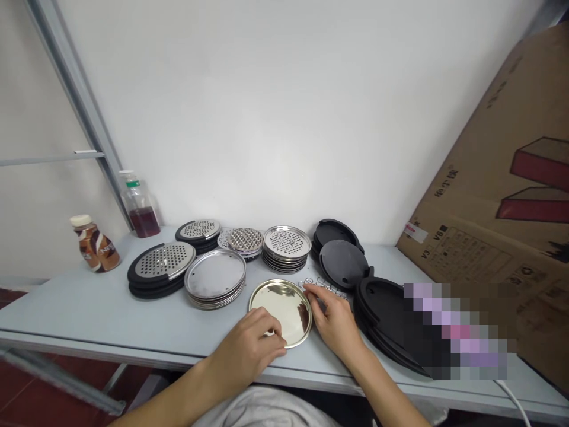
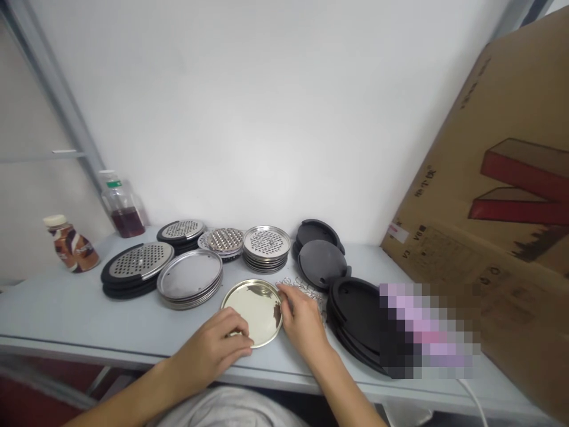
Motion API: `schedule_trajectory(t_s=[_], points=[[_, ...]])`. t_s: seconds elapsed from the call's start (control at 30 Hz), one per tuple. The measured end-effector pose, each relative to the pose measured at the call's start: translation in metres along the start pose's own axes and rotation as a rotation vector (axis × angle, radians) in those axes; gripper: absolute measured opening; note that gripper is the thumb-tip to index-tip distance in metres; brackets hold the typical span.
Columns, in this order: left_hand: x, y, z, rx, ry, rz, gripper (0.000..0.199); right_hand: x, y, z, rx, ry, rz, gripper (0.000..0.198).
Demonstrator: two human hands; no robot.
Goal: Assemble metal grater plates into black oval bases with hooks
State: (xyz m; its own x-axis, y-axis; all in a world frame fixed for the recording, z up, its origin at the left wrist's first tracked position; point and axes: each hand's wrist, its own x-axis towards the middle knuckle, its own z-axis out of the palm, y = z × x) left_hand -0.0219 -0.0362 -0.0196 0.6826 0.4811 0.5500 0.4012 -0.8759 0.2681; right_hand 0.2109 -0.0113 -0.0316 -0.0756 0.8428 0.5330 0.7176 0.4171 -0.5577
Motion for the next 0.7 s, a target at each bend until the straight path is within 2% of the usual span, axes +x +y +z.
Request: schedule_trajectory(t_s=[0.1,0.2,0.27,0.43,0.7], points=[[0.002,-0.001,-0.006,-0.099,-0.031,-0.099,0.010,0.000,-0.001,-0.001,-0.008,-0.013,-0.014,0.029],[0.002,-0.007,-0.013,-0.147,-0.077,-0.209,0.043,0.000,-0.003,-0.003,-0.011,-0.031,-0.044,0.029],[0.001,-0.012,-0.017,-0.155,-0.106,-0.246,0.054,-0.001,-0.003,-0.005,-0.012,-0.044,-0.072,0.031],[-0.003,-0.019,-0.024,-0.176,-0.148,-0.261,0.024,-0.005,0.000,-0.007,-0.057,-0.050,-0.123,0.040],[-0.003,-0.016,-0.023,-0.154,-0.103,-0.160,0.020,-0.004,-0.001,-0.004,-0.156,-0.090,-0.122,0.034]])
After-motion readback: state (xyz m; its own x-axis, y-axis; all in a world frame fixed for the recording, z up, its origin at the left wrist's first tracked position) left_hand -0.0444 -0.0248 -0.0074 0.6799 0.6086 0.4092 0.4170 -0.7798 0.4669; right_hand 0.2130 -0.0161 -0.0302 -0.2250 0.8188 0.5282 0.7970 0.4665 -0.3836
